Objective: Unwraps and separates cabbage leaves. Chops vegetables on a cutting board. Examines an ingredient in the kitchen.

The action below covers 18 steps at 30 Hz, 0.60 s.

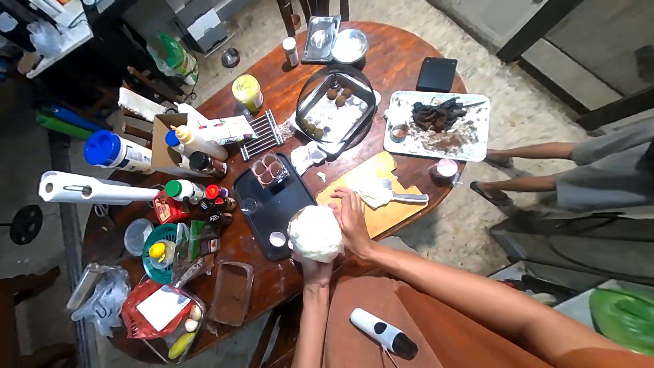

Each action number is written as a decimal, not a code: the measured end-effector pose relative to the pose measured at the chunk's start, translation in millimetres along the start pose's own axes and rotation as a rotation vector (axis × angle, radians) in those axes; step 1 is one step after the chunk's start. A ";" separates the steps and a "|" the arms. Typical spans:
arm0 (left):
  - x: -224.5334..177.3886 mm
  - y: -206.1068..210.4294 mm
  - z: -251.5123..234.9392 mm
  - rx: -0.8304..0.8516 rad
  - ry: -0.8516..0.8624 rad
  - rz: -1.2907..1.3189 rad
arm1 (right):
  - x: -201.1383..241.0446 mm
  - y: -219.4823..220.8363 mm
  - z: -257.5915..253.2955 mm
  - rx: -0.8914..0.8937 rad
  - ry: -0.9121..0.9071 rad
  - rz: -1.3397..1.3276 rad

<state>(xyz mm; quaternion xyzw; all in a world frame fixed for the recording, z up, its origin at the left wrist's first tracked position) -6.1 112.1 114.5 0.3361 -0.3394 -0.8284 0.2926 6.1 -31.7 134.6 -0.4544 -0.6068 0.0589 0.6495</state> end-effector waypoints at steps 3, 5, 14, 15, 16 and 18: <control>4.7 0.6 -13.1 0.000 0.009 0.067 | -15.3 6.8 -10.8 0.142 0.037 0.000; 7.2 2.5 -15.9 0.001 0.037 0.082 | -29.5 8.9 -15.6 0.348 0.254 -0.180; 26.8 14.4 -4.8 -0.056 0.198 -0.258 | -14.2 -2.1 -0.9 0.390 0.358 -1.054; 30.9 15.9 -3.4 -0.061 0.249 -0.360 | -18.6 1.6 -3.5 0.420 0.436 -1.162; 32.4 16.6 -2.2 -0.044 0.295 -0.481 | -24.0 3.4 -6.6 0.457 0.512 -1.306; 30.8 18.0 0.0 -0.002 0.361 -0.611 | -34.6 2.4 -7.2 0.484 0.654 -1.533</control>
Point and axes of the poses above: each hand's wrist, its own z-axis away from the middle knuckle, its own y-axis out of the palm, x = y × z, the point moved 4 cm from there along -z, towards the middle knuckle, and after that the axes turned 1 degree about z, right-handed, at the moved point
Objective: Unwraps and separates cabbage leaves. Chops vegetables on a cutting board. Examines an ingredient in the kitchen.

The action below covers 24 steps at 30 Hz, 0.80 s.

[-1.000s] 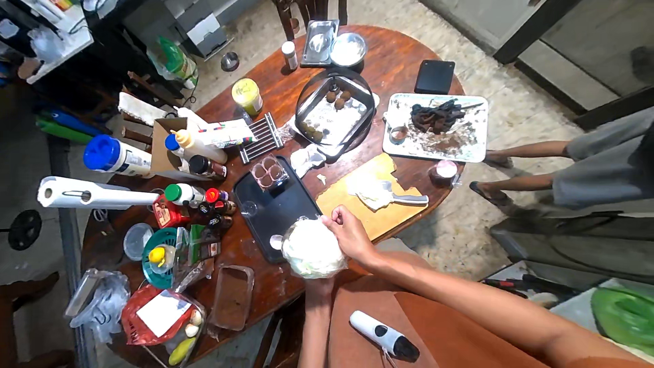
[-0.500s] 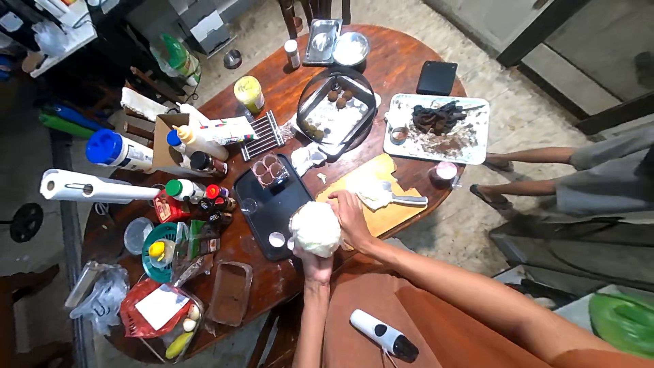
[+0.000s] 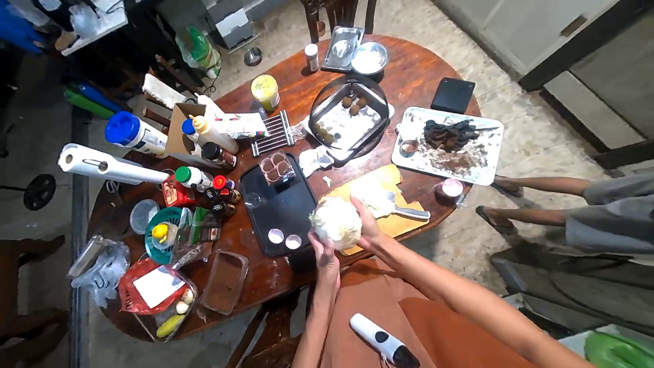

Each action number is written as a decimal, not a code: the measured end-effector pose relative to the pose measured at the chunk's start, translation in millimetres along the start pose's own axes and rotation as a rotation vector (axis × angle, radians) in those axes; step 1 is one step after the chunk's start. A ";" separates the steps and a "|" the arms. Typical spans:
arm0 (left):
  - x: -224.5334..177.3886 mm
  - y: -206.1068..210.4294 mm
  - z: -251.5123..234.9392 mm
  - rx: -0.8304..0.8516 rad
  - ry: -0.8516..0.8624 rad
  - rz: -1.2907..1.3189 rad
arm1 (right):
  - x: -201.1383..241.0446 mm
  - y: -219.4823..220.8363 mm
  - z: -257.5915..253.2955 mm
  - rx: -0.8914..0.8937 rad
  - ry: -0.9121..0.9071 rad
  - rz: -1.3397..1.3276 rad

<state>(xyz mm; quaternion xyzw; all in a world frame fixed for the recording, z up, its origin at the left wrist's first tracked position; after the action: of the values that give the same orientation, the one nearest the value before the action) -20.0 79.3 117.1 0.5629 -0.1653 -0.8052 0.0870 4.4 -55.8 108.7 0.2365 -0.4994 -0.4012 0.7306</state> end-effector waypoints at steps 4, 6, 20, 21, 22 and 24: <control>2.5 -19.1 -5.6 -0.040 -0.035 -0.049 | -8.1 -20.4 11.6 -0.075 0.089 -0.137; 9.0 -19.7 -6.4 -0.055 -0.169 0.029 | -14.9 -26.6 10.9 -0.077 0.109 -0.132; 29.4 -6.1 -40.0 -0.298 -0.297 0.133 | -46.0 -23.6 -29.8 -0.426 -0.022 -0.004; 30.9 -4.8 -44.8 -0.329 -0.343 0.180 | -45.9 -21.0 -33.4 -0.477 -0.073 0.096; 32.4 -3.9 -49.7 -0.336 -0.382 0.214 | -45.6 -18.7 -36.9 -0.524 -0.108 0.173; 34.7 -4.7 -58.8 -0.320 -0.450 0.254 | -44.0 -16.9 -44.6 -0.543 -0.142 0.224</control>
<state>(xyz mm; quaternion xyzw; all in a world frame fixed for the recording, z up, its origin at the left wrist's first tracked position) 23.0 62.5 66.6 0.3245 -0.1206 -0.9081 0.2356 31.6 -31.6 54.9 -0.0526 -0.4466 -0.4526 0.7700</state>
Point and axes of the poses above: each hand's wrist, its own z-axis away from the middle knuckle, its own y-axis out of the palm, x = y × z, the point moved 4 cm from there along -z, towards the middle knuckle, and after that the axes turned 1 degree about z, right-handed, at the moved point
